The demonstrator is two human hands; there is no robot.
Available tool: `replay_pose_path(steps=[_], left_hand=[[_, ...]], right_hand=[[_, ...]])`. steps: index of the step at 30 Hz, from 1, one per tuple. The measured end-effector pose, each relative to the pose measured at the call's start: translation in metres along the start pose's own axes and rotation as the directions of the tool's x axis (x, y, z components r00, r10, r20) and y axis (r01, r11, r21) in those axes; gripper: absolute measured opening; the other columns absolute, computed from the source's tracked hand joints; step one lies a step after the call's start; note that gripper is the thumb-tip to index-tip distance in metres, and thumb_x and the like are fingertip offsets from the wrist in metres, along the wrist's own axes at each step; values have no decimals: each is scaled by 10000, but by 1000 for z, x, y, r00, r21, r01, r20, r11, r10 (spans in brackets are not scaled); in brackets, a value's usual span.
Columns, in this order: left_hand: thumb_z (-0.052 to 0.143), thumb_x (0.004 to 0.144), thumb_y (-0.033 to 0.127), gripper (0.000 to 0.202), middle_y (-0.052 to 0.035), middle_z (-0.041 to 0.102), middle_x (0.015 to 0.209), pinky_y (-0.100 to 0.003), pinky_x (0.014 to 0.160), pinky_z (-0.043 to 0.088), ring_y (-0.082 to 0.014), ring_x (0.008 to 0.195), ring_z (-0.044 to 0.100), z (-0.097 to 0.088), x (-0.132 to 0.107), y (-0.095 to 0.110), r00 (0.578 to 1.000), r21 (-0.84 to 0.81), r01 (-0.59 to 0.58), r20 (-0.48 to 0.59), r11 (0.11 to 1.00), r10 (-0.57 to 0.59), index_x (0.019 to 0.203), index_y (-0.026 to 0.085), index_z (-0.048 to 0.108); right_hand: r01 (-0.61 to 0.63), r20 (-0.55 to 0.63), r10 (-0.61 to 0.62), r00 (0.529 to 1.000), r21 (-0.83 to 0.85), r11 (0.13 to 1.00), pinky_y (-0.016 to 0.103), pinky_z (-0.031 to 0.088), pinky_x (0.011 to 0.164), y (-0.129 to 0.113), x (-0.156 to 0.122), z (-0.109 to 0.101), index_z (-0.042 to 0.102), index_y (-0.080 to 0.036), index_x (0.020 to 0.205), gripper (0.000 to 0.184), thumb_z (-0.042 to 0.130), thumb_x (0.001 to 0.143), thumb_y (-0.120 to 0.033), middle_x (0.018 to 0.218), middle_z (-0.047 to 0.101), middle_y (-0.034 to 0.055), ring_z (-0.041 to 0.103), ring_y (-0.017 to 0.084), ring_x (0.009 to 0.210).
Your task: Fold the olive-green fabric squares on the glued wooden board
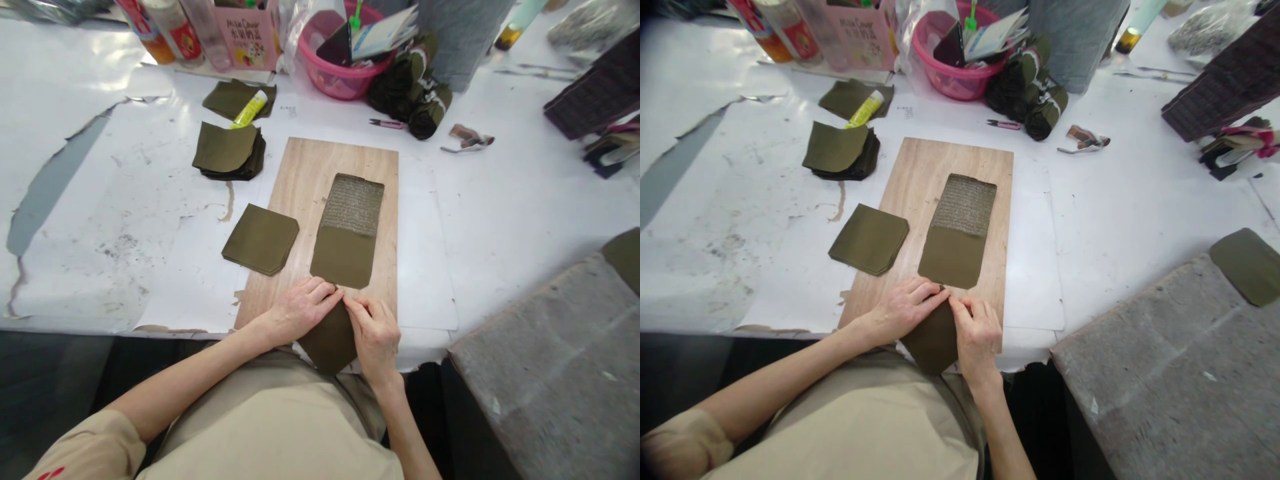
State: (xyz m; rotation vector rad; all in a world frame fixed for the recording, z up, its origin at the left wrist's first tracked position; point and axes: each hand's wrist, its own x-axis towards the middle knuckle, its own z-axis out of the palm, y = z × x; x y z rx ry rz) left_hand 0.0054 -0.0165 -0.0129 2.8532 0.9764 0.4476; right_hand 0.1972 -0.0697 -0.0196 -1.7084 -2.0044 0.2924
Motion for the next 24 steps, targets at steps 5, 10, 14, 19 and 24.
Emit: replay_pose_path(steps=[5, 10, 14, 19, 24], left_hand=[[430, 979, 159, 277, -107, 597, 1019, -358, 857, 510, -216, 955, 541, -1, 0, 0, 1000, -15, 1, -15, 1000, -1, 1223, 78, 535], [431, 980, 163, 282, -102, 593, 1020, -359, 878, 511, -211, 962, 540, -1, 0, 0, 1000, -27, 18, -7, 999, -19, 1232, 89, 535], [427, 983, 173, 280, -101, 590, 1032, -370, 883, 515, -211, 976, 537, 2, 0, 0, 999, -44, 36, -2, 998, -36, 1229, 105, 542], [434, 976, 167, 298, -106, 584, 1038, -383, 889, 519, -215, 980, 532, 7, -2, -2, 999, -59, 39, -15, 998, -40, 1249, 95, 530], [448, 969, 161, 290, -104, 588, 1023, -374, 889, 519, -214, 971, 532, 4, 0, -2, 999, -55, 36, -20, 998, -37, 1234, 85, 536]], right_hand=[[-1, 0, 1, 1000, -1, 1000, 280, 453, 791, -1, 0, 0, 699, -289, 1123, 268, 498, 957, -223, 912, 651, 43, 565, 160, 842], [-15, -8, 16, 1000, 16, 1000, 277, 455, 785, 0, 0, 0, 700, -288, 1118, 259, 499, 960, -244, 905, 637, 43, 557, 156, 840], [-3, -33, 4, 999, 31, 1000, 269, 455, 771, 0, 1, 0, 713, -276, 1083, 241, 512, 954, -241, 881, 633, 39, 551, 148, 827], [16, -62, -13, 998, 37, 999, 261, 454, 773, 1, 0, 2, 720, -264, 1066, 222, 538, 943, -234, 875, 633, 35, 547, 140, 821], [32, -54, -32, 998, -3, 999, 257, 443, 750, 1, 0, 3, 697, -277, 1132, 257, 539, 940, -209, 868, 628, 28, 533, 138, 797]])
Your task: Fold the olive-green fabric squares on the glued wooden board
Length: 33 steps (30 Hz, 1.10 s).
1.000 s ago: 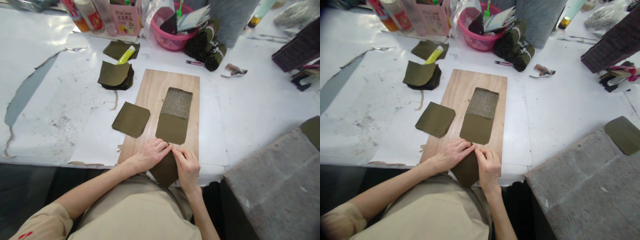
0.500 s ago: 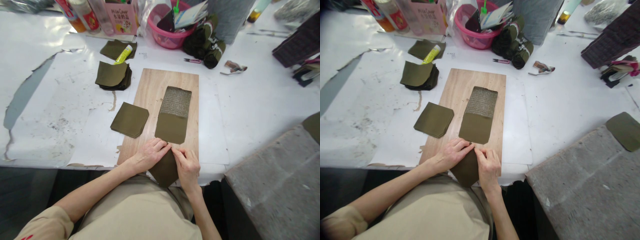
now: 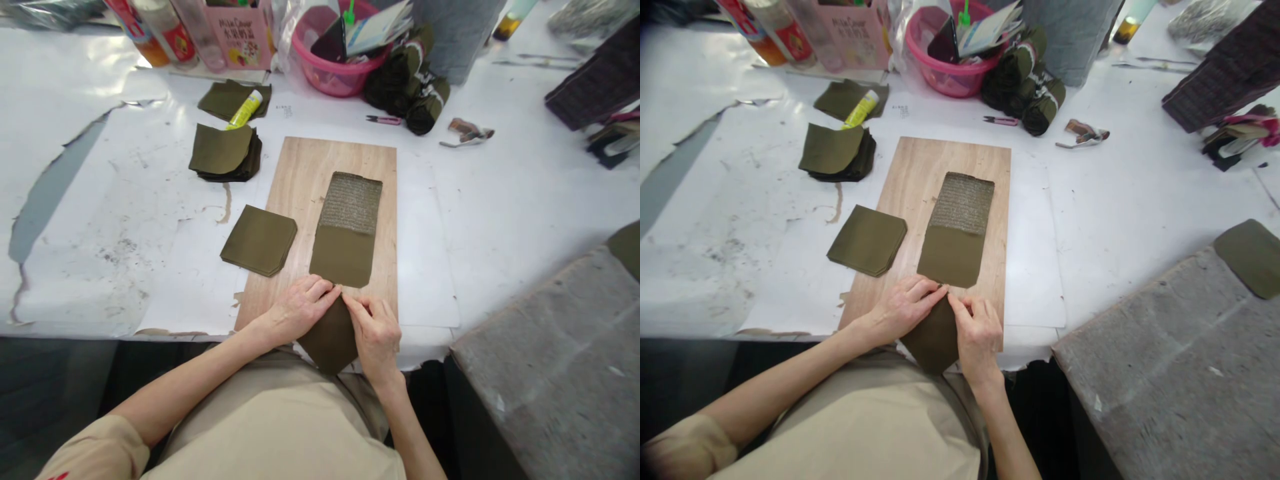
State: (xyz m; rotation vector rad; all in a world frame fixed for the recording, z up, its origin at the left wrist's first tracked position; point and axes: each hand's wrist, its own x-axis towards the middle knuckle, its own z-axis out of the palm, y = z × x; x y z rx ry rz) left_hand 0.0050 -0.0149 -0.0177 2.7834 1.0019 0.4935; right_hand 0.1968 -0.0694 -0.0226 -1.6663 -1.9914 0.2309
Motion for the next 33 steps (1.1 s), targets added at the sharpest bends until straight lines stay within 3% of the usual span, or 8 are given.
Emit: replay_pose_path(steps=[12, 20, 29, 33], left_hand=[[414, 979, 154, 334, -116, 590, 1073, -384, 909, 528, -213, 1008, 545, -10, 1, -3, 996, -7, -36, 78, 999, 37, 1300, 94, 485], [435, 970, 145, 321, -139, 604, 1146, -397, 952, 518, -226, 1083, 549, -9, -8, -11, 993, -44, -113, 21, 993, 114, 1274, 95, 524], [418, 977, 139, 294, -127, 619, 1083, -389, 907, 546, -213, 1027, 565, -10, -4, -9, 998, -34, -65, -7, 997, 65, 1243, 96, 534], [455, 960, 125, 271, -120, 609, 1110, -356, 876, 546, -205, 1019, 561, -9, -4, -10, 995, -12, -100, -18, 995, 99, 1211, 122, 557]], right_hand=[[0, 0, 0, 1000, -5, 1000, 247, 433, 722, -1, 2, -1, 706, -271, 1116, 251, 555, 928, -198, 848, 617, 27, 522, 135, 781], [-10, -2, 10, 1000, 18, 1000, 253, 440, 728, -2, 3, -2, 701, -278, 1124, 254, 540, 940, -210, 841, 621, 29, 527, 136, 784], [-46, -7, 46, 999, 88, 995, 273, 451, 757, 0, 2, -2, 702, -251, 1090, 229, 536, 939, -206, 861, 641, 32, 544, 146, 803], [-78, 7, 78, 997, 124, 989, 278, 453, 773, -1, 3, -2, 696, -245, 1092, 228, 522, 946, -225, 875, 641, 35, 553, 147, 813]])
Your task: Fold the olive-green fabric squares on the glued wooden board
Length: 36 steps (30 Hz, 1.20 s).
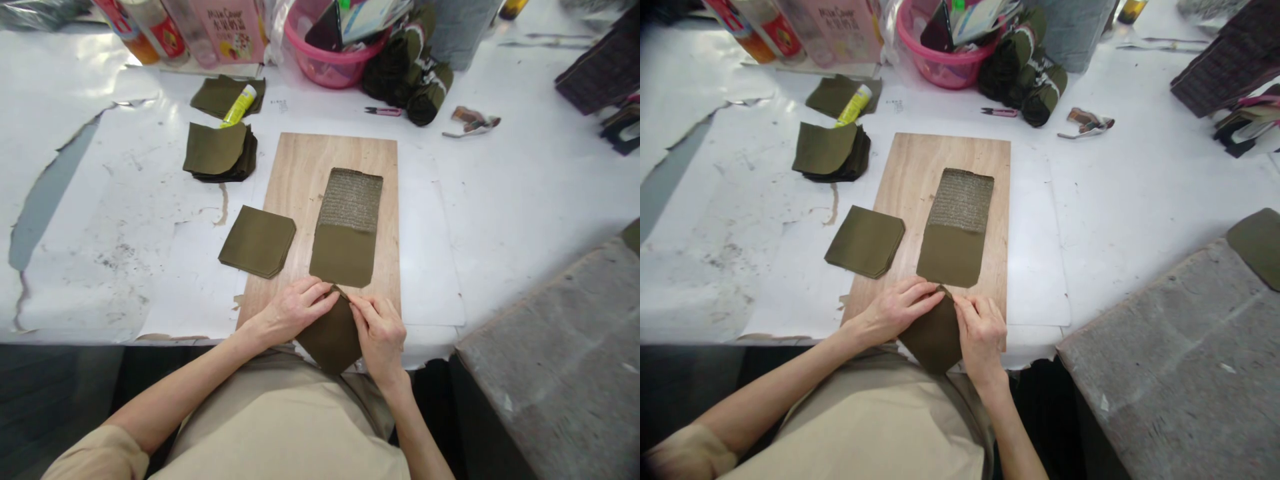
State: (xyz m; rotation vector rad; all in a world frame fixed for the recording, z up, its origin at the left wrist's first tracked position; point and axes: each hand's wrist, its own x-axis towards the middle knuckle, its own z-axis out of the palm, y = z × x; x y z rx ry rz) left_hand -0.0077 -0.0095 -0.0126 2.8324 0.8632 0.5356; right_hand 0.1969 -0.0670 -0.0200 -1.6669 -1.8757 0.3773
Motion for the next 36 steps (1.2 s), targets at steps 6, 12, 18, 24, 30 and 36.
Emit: replay_pose_path(steps=[6, 12, 18, 24, 30, 36], left_hand=[[461, 953, 121, 304, -96, 595, 1081, -341, 823, 544, -188, 963, 573, 2, 1, 0, 999, 96, -44, 34, 994, 41, 1228, 201, 562], [458, 957, 135, 281, -114, 599, 1079, -356, 893, 530, -210, 1005, 556, 2, -1, 2, 997, 74, 74, 14, 995, -75, 1219, 103, 554], [442, 960, 127, 257, -108, 608, 1066, -347, 904, 522, -199, 996, 560, 3, -2, 1, 995, 59, 102, 3, 993, -102, 1184, 107, 564], [460, 950, 107, 381, -93, 610, 1091, -350, 857, 523, -196, 977, 571, -1, -1, 2, 1000, 109, 15, 17, 994, -17, 1324, 175, 479], [473, 959, 149, 368, -104, 597, 1129, -361, 880, 518, -208, 997, 564, 0, -2, 2, 999, 125, 13, 38, 992, -18, 1326, 163, 488], [433, 979, 170, 332, -111, 601, 1135, -370, 917, 511, -206, 1022, 565, -2, -1, 3, 999, 110, 18, 46, 994, -23, 1301, 149, 512]], right_hand=[[-22, 32, 22, 999, -6, 1000, 278, 452, 772, 0, 1, -1, 684, -242, 1119, 238, 517, 950, -243, 879, 640, 33, 561, 147, 811], [3, 24, -2, 1000, -20, 1000, 269, 446, 760, 1, 0, -1, 708, -255, 1076, 224, 531, 942, -222, 844, 629, 27, 552, 139, 794], [18, 27, -16, 1000, -65, 998, 258, 429, 746, 1, 0, 1, 712, -277, 1083, 235, 538, 941, -208, 821, 611, 19, 530, 130, 776], [44, 9, -43, 999, -99, 994, 255, 417, 725, 0, 1, 0, 714, -273, 1082, 228, 544, 940, -221, 813, 611, 20, 519, 131, 763], [38, 16, -36, 999, -104, 994, 252, 415, 722, 0, 1, 0, 721, -276, 1064, 223, 543, 940, -222, 813, 610, 21, 520, 129, 763], [49, 18, -48, 999, -122, 991, 253, 419, 733, 1, 0, 1, 708, -293, 1102, 248, 544, 938, -208, 817, 602, 23, 520, 131, 769]])
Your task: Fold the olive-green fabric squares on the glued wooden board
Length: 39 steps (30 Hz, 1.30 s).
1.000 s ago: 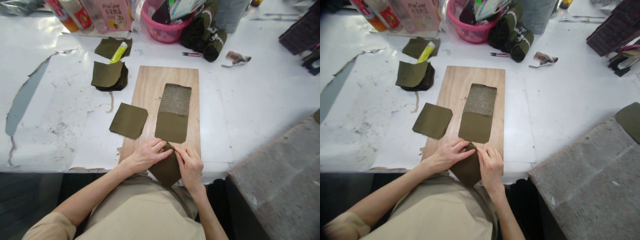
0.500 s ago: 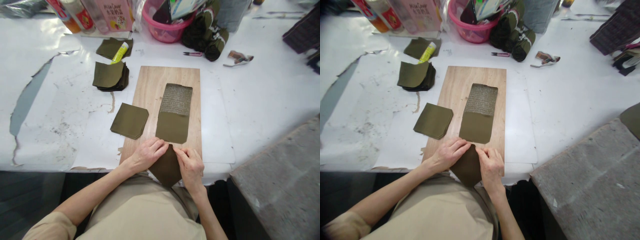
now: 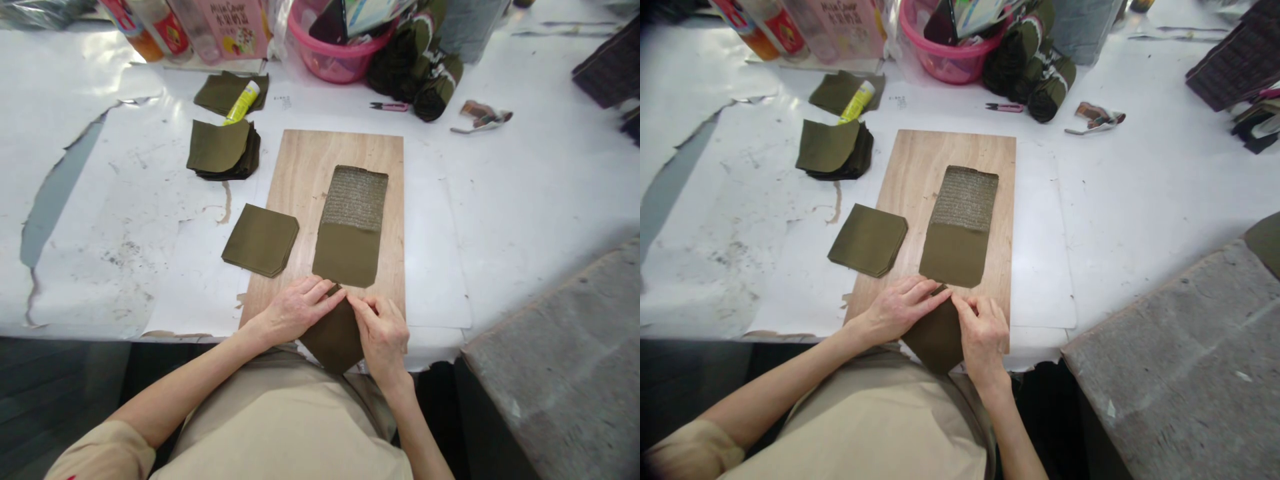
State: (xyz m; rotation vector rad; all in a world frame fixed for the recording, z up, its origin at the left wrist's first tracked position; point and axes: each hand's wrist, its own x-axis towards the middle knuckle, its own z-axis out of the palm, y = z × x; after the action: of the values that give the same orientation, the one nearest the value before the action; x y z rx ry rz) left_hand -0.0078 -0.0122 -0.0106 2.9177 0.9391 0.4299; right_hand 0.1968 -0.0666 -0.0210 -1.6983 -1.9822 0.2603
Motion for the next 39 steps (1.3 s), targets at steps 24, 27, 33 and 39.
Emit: replay_pose_path(steps=[24, 27, 33, 39], left_hand=[[424, 981, 165, 308, -115, 604, 1116, -374, 915, 517, -212, 1010, 563, 5, 0, 1, 999, -8, 39, 14, 999, -39, 1263, 106, 531], [429, 975, 155, 293, -118, 605, 1096, -376, 911, 518, -215, 1003, 562, 4, 2, 1, 999, -17, 50, 7, 999, -50, 1240, 91, 539], [446, 965, 151, 275, -118, 605, 1083, -366, 909, 519, -219, 1002, 571, 3, 2, 1, 999, -19, 53, 9, 998, -53, 1207, 82, 557], [418, 973, 130, 336, -149, 562, 1282, -412, 1020, 457, -254, 1215, 500, 1, 1, 1, 1000, 8, -21, -6, 1000, 21, 1293, 79, 507]], right_hand=[[1, 19, -1, 1000, -3, 1000, 256, 424, 751, 0, -2, 0, 697, -298, 1125, 271, 534, 941, -184, 830, 606, 22, 526, 131, 791], [-4, 20, 4, 1000, -8, 1000, 256, 420, 746, 0, -3, 1, 692, -306, 1134, 278, 532, 943, -183, 828, 603, 18, 522, 131, 788], [33, 11, -32, 999, -78, 996, 257, 407, 708, 0, -3, 3, 685, -312, 1147, 282, 534, 943, -189, 814, 594, 16, 493, 132, 752], [48, 29, -45, 999, -111, 993, 261, 398, 719, -2, -1, 1, 679, -310, 1155, 285, 534, 942, -187, 828, 590, 21, 489, 135, 757]])
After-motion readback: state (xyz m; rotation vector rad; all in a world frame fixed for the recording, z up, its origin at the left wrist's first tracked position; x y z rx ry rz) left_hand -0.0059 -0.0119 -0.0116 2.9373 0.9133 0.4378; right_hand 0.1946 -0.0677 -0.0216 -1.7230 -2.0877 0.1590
